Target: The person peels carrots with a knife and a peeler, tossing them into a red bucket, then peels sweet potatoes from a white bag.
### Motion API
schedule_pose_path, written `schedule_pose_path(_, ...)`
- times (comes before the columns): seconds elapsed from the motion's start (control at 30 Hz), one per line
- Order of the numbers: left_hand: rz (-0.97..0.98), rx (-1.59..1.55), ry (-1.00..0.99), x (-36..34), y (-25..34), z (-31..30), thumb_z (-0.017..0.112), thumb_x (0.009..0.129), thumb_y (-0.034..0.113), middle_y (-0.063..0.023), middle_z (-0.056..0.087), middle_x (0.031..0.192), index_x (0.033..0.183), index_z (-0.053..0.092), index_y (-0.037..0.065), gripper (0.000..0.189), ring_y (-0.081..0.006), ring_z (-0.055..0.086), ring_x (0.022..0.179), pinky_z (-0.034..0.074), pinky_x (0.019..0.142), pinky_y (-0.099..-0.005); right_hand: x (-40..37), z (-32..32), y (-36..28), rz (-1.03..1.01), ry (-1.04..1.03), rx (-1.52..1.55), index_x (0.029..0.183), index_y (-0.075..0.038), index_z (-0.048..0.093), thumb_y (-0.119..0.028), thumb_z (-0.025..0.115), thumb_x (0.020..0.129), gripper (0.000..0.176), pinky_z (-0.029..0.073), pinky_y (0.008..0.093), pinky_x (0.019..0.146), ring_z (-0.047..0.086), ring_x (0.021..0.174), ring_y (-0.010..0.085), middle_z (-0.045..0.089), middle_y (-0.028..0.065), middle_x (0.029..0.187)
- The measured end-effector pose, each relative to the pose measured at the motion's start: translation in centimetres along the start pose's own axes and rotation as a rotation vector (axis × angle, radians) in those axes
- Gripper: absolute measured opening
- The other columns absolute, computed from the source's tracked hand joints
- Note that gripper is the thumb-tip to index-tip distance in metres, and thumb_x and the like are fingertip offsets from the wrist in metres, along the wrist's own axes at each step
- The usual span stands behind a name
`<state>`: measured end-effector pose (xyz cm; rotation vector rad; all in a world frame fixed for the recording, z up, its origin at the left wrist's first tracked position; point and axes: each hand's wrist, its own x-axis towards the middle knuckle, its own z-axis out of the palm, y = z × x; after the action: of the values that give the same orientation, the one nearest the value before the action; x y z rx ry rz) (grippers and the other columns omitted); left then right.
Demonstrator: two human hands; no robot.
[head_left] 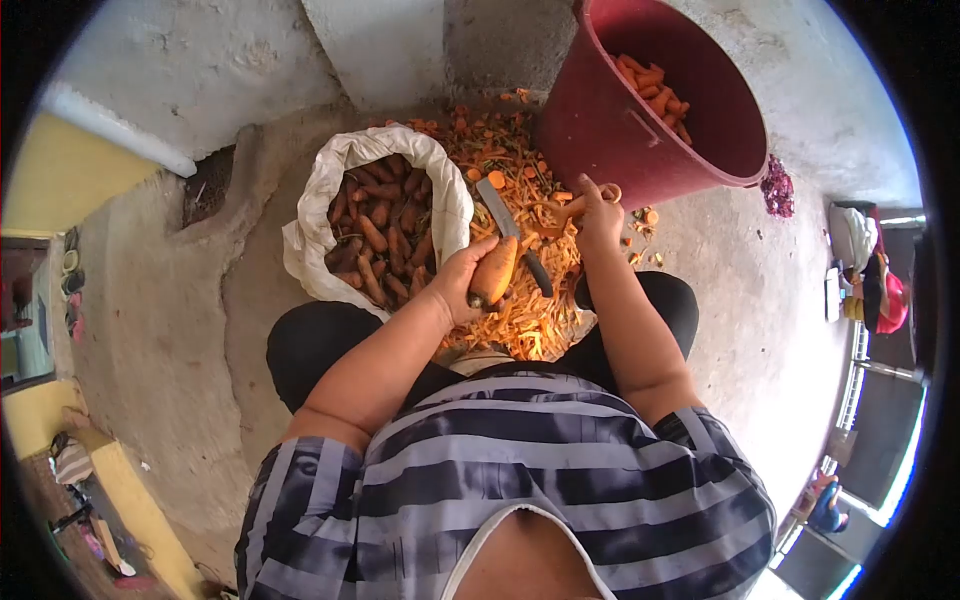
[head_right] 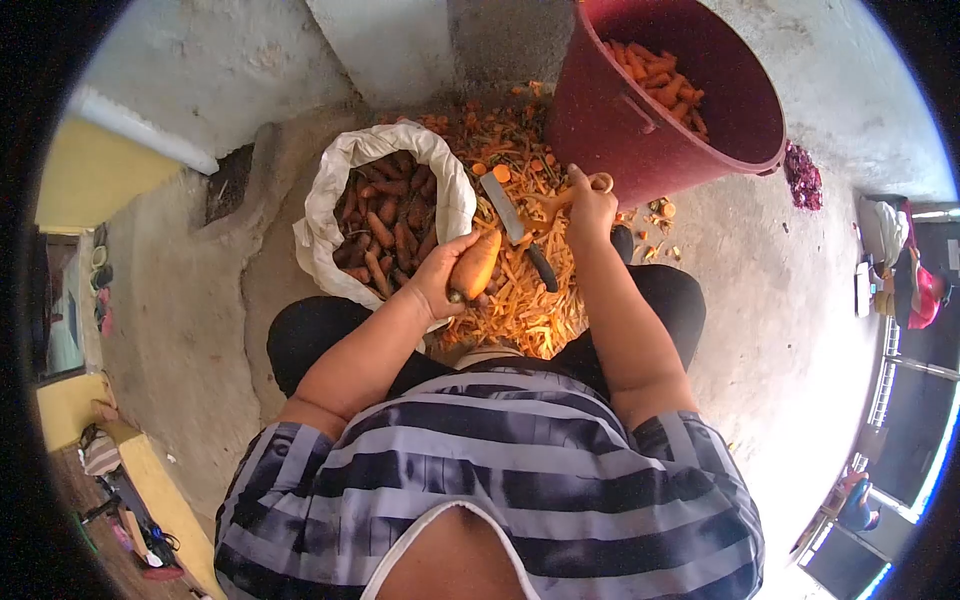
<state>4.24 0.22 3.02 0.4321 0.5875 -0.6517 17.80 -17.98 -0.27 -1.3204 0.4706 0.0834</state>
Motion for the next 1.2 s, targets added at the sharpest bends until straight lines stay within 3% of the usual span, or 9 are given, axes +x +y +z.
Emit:
schedule_pose_path(0.27, -0.003, -0.142, -0.090, 1.5, -0.6, -0.8, 0.038, 0.090, 0.029, -0.0069, 0.058, 0.080, 0.100, 0.050, 0.004, 0.030, -0.0195, 0.060, 0.067, 0.053, 0.055, -0.0343, -10.8, 3.8, -2.5, 0.187, -0.542, 0.095, 0.080, -0.002, 0.049, -0.009, 0.063, 0.074, 0.017, 0.045, 0.0287, 0.049, 0.052, 0.054, 0.0160, 0.054, 0.0075, 0.069)
schedule_pose_path(0.33, 0.026, -0.184, 0.058, 0.2, -0.7, 1.2, 0.037, 0.090, 0.027, -0.0065, 0.058, 0.080, 0.100, 0.051, 0.004, 0.029, -0.0193, 0.060, 0.068, 0.053, 0.057, -0.0329, -9.0, 4.1, -1.0, 0.266, -0.452, 0.116, 0.080, 0.000, 0.050, -0.009, 0.064, 0.073, 0.018, 0.044, 0.0296, 0.047, 0.051, 0.053, 0.0164, 0.053, 0.0071, 0.068)
schedule_pose_path(0.47, -0.012, 0.100, -0.143, -0.3, -0.9, -0.2, 0.040, 0.089, 0.031, -0.0067, 0.058, 0.079, 0.102, 0.051, 0.004, 0.032, -0.0175, 0.059, 0.067, 0.051, 0.050, -0.0315, -4.3, 3.6, -1.2, 0.283, -0.271, 0.016, 0.076, -0.002, 0.053, -0.013, 0.065, 0.073, 0.016, 0.039, 0.0287, 0.047, 0.047, 0.052, 0.0146, 0.050, 0.0043, 0.064)
schedule_pose_path(0.53, -0.041, 0.069, -0.106, -0.8, -1.0, 1.1, 0.043, 0.088, 0.035, -0.0067, 0.057, 0.078, 0.102, 0.050, 0.006, 0.033, -0.0176, 0.059, 0.064, 0.049, 0.045, -0.0304, 0.4, 1.7, 0.8, 0.023, -0.183, -0.147, 0.075, -0.002, 0.054, -0.017, 0.067, 0.072, 0.020, 0.037, 0.0289, 0.043, 0.044, 0.047, 0.0144, 0.048, 0.0042, 0.060)
schedule_pose_path(0.63, -0.050, 0.027, -0.113, -0.7, -0.3, 0.9, 0.045, 0.087, 0.036, -0.0076, 0.057, 0.079, 0.103, 0.049, 0.006, 0.034, -0.0184, 0.058, 0.063, 0.049, 0.045, -0.0306, 1.9, 0.0, -0.2, 0.150, 0.151, -0.323, 0.071, -0.003, 0.052, -0.017, 0.068, 0.072, 0.021, 0.031, 0.0283, 0.037, 0.041, 0.042, 0.0128, 0.046, 0.0038, 0.056)
schedule_pose_path(0.77, -0.025, -0.036, -0.016, 0.8, -0.1, -0.6, 0.043, 0.088, 0.035, -0.0078, 0.057, 0.083, 0.104, 0.049, 0.008, 0.032, -0.0188, 0.060, 0.071, 0.050, 0.045, -0.0323, -1.8, 0.5, -0.8, 0.078, -0.041, 0.113, 0.076, -0.003, 0.051, -0.015, 0.069, 0.071, 0.022, 0.037, 0.0303, 0.042, 0.047, 0.049, 0.0147, 0.050, 0.0062, 0.064)
schedule_pose_path(0.87, 0.038, -0.057, -0.061, 1.1, -0.3, -0.5, 0.041, 0.088, 0.035, -0.0067, 0.058, 0.083, 0.103, 0.050, 0.009, 0.031, -0.0178, 0.060, 0.070, 0.051, 0.046, -0.0329, -7.3, 2.2, -3.8, 0.000, -0.368, 0.121, 0.073, -0.004, 0.050, -0.013, 0.068, 0.072, 0.020, 0.038, 0.0281, 0.037, 0.049, 0.045, 0.0143, 0.050, 0.0052, 0.061)
schedule_pose_path(1.0, 0.023, -0.046, -0.040, 1.3, -0.5, -0.6, 0.040, 0.089, 0.035, -0.0053, 0.058, 0.083, 0.101, 0.052, 0.009, 0.031, -0.0162, 0.060, 0.069, 0.052, 0.048, -0.0333, -8.8, 3.0, -5.2, -0.185, -0.393, -0.013, 0.074, -0.003, 0.053, -0.010, 0.065, 0.075, 0.015, 0.034, 0.0224, 0.045, 0.046, 0.047, 0.0104, 0.051, 0.0033, 0.055)
schedule_pose_path(1.2, 0.013, -0.028, 0.013, 0.6, -0.2, -0.1, 0.044, 0.087, 0.029, -0.0053, 0.059, 0.078, 0.097, 0.054, 0.008, 0.025, -0.0165, 0.060, 0.067, 0.052, 0.050, -0.0337, -9.9, 3.8, -3.7, -0.049, -0.509, -0.034, 0.076, -0.005, 0.049, -0.008, 0.063, 0.077, 0.014, 0.041, 0.0231, 0.052, 0.050, 0.059, 0.0112, 0.052, 0.0037, 0.068)
